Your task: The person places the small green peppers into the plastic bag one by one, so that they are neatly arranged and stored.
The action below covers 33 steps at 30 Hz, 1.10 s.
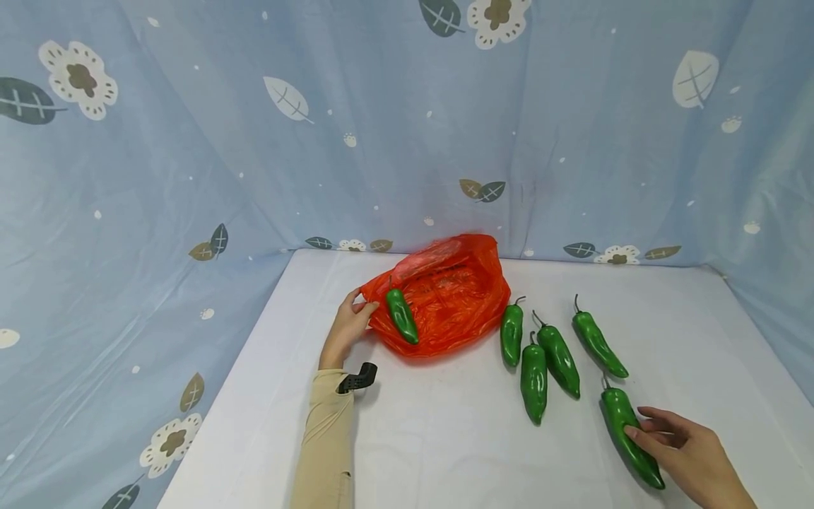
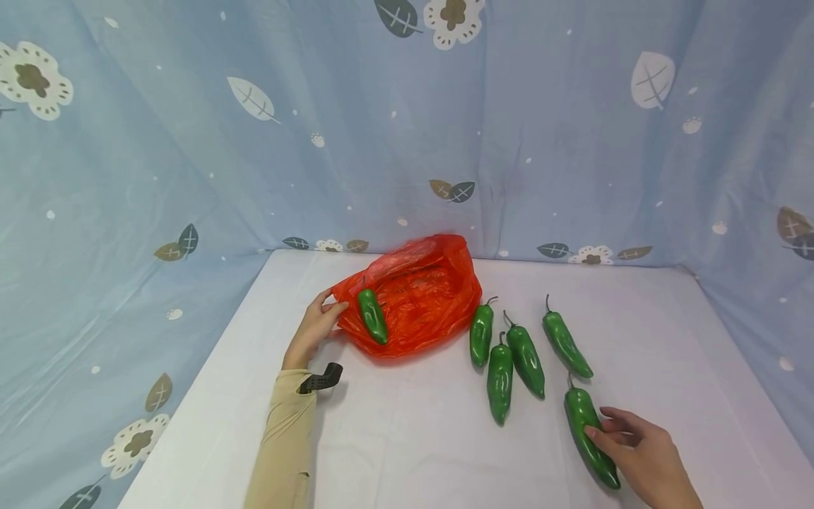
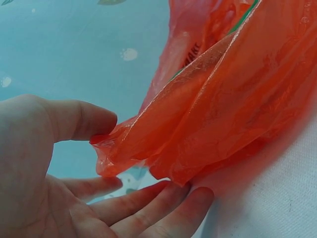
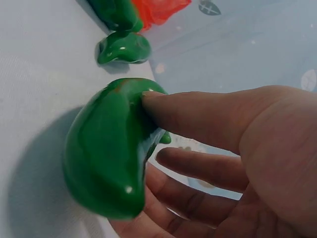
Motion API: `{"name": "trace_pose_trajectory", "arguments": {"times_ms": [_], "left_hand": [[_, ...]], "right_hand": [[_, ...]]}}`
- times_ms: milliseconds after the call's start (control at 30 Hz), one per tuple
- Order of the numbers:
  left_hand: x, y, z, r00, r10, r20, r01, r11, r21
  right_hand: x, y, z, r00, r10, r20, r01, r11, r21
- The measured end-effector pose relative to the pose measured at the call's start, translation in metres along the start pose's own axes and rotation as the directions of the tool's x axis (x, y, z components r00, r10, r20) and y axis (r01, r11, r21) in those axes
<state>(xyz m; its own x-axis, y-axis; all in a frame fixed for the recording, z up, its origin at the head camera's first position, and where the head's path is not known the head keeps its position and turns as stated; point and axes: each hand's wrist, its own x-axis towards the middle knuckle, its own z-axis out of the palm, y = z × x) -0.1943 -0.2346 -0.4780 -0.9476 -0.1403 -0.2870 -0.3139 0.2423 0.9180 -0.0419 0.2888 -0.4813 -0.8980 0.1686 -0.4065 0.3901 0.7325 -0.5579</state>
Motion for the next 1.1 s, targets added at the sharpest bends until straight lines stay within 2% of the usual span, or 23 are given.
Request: {"name": "trace_pose_trajectory", "arguments": {"times_ms": [367, 633, 900, 1100], "left_hand": [[0.002, 0.001, 0.002, 1.0, 0.001, 0.003, -0.001, 1.0, 0.002], [0.003, -0.002, 0.001, 0.999, 0.033, 0.003, -0.033, 0.999, -0.026], [0.002, -0.002, 0.002, 1.0, 0.026, 0.012, -0.025, 0.999, -0.038], [0.001, 0.0, 0.001, 1.0, 0.025, 0.018, -0.025, 0.999, -0.031]], "right_hand": [[0.0, -0.012, -0.005, 0.998, 0.001, -0.057, 0.001, 1.0, 0.025], [0.001, -0.025, -0.009, 0.994, -0.074, -0.084, 0.077, 0.997, 0.028], [0.0, -0.04, -0.013, 0.969, -0.196, -0.15, 0.201, 0.979, 0.021], [0.0, -0.059, -0.015, 0.947, -0.269, -0.178, 0.278, 0.96, 0.028]]}}
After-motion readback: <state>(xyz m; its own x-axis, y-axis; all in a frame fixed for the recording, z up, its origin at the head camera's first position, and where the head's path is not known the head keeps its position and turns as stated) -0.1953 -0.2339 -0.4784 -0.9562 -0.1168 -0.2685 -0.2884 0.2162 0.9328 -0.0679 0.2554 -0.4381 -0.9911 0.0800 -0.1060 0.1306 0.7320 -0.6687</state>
